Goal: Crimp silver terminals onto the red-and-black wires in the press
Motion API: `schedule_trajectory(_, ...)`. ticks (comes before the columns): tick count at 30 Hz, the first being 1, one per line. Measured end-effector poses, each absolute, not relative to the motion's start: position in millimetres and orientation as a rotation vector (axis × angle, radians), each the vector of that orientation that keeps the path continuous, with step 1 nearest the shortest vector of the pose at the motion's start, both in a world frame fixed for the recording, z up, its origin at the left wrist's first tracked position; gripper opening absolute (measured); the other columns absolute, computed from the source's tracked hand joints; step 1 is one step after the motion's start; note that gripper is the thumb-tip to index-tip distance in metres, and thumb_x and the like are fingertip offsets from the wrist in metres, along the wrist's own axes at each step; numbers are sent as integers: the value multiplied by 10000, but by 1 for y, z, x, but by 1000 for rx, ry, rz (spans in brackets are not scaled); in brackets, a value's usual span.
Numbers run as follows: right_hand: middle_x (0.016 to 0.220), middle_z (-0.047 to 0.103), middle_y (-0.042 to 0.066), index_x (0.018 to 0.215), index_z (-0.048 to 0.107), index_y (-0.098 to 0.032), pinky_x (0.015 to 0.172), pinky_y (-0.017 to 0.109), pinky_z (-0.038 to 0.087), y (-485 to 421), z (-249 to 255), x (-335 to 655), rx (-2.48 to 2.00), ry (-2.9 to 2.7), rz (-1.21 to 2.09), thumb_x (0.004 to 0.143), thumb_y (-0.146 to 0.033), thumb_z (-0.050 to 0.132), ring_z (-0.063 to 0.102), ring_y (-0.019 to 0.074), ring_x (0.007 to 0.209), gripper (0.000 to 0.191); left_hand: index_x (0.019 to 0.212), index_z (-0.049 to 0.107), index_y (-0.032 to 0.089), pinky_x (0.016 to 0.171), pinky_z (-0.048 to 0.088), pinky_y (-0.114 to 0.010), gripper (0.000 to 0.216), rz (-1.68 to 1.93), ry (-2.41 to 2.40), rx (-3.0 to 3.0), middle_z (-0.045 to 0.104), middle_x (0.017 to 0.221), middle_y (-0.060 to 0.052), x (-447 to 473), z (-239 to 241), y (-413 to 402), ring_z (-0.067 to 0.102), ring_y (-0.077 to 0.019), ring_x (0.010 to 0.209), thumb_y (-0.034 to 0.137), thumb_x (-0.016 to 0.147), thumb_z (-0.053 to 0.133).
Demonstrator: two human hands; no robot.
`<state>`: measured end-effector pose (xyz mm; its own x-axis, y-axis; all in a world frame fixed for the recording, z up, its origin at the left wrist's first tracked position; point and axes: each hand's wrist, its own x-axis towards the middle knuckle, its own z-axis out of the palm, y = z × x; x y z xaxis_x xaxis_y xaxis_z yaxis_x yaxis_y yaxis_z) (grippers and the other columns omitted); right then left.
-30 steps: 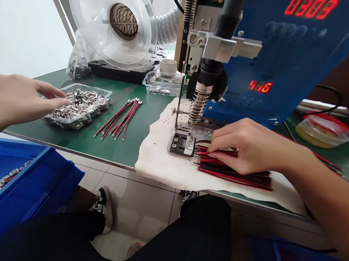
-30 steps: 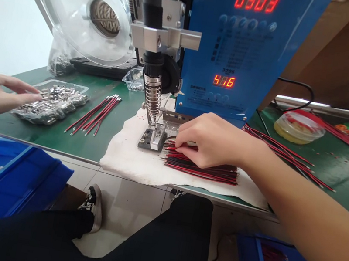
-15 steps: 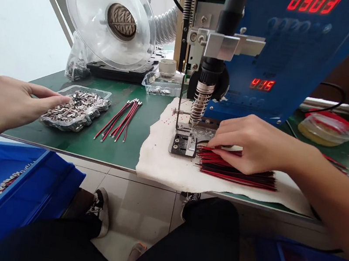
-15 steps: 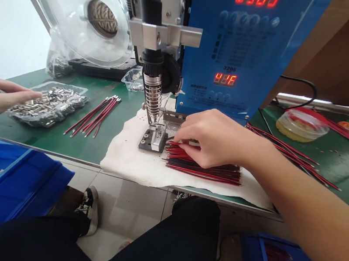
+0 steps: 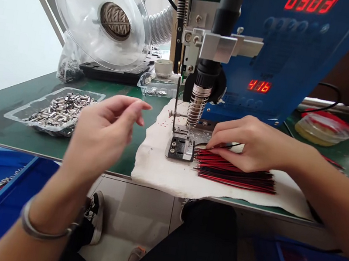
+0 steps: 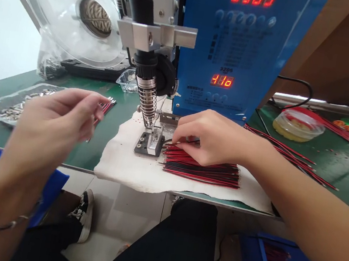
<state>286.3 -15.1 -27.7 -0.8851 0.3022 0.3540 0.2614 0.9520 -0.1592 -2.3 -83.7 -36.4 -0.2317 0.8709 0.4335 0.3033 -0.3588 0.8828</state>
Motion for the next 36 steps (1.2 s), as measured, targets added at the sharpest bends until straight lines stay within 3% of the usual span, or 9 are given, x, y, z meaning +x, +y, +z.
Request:
schedule_trajectory(2, 894, 745, 26, 961, 750, -193, 669, 256, 509, -13, -29, 286, -399, -2687, 164, 991, -139, 619, 666, 124, 740, 145, 917, 851, 186, 380, 245, -189, 210, 1580, 1249, 1380, 510, 651, 31, 15, -41, -81, 334, -33, 443, 391, 927, 806)
schedule_trajectory(4, 913, 743, 29, 996, 731, -187, 672, 248, 518, -10, -33, 285, -400, -2640, 154, 1002, -135, 618, 664, 120, 749, 124, 922, 852, 177, 348, 203, -165, 150, 1579, 1123, 1122, 469, 680, 44, 30, -42, -79, 269, -11, 433, 323, 901, 828)
schedule_trajectory(9, 907, 725, 28, 1027, 696, -187, 638, 248, 514, -6, -44, 279, -447, -2514, 160, 1030, -165, 616, 619, 112, 693, 83, 917, 781, 130, 342, 287, -111, 146, 1675, 975, 821, 620, 735, 41, 48, -50, -72, 306, 16, 401, 212, 837, 871)
schedule_trajectory(13, 888, 738, 23, 1015, 711, -188, 640, 247, 516, -7, -52, 273, -405, -2475, 182, 1026, -174, 646, 635, 120, 713, 68, 937, 662, 141, 350, 341, -125, 247, 1625, 1021, 851, 749, 797, 0, 48, -58, -67, 351, 5, 370, 251, 853, 866)
schedule_trajectory(18, 903, 753, 33, 1033, 735, -200, 697, 270, 559, -10, -55, 269, -403, -2419, 124, 1038, -176, 647, 693, 143, 787, 91, 924, 600, 169, 327, 336, -159, 266, 1519, 1074, 930, 763, 866, 2, 50, -61, -67, 374, -1, 339, 309, 901, 825)
schedule_trajectory(22, 945, 770, 44, 1066, 754, -201, 727, 266, 582, -14, -55, 267, -424, -2396, 76, 1058, -181, 626, 718, 144, 817, 130, 866, 656, 150, 344, 320, -133, 250, 1523, 1100, 974, 699, 845, 18, 51, -62, -69, 380, 14, 393, 311, 882, 847)
schedule_trajectory(27, 934, 775, 53, 1051, 769, -174, 695, 264, 565, -19, -56, 265, -471, -2428, 2, 1061, -199, 619, 716, 144, 776, 153, 835, 660, 164, 339, 233, -117, 295, 1598, 1043, 874, 506, 652, 84, 53, -59, -73, 300, 6, 404, 302, 802, 919)
schedule_trajectory(32, 950, 795, 63, 1021, 772, -171, 688, 301, 558, -26, -54, 262, -598, -2426, 20, 1054, -216, 614, 730, 173, 793, 167, 832, 722, 154, 347, 220, -151, 273, 1550, 1052, 899, 637, 725, 32, 56, -61, -75, 337, 2, 413, 328, 788, 928)
schedule_trajectory(36, 954, 804, 60, 1001, 767, -196, 706, 301, 541, -30, -54, 259, -696, -2404, 47, 1044, -222, 621, 735, 183, 810, 154, 828, 803, 171, 372, 189, -186, 213, 1545, 1085, 939, 622, 652, 29, 56, -67, -77, 261, -9, 425, 342, 791, 925)
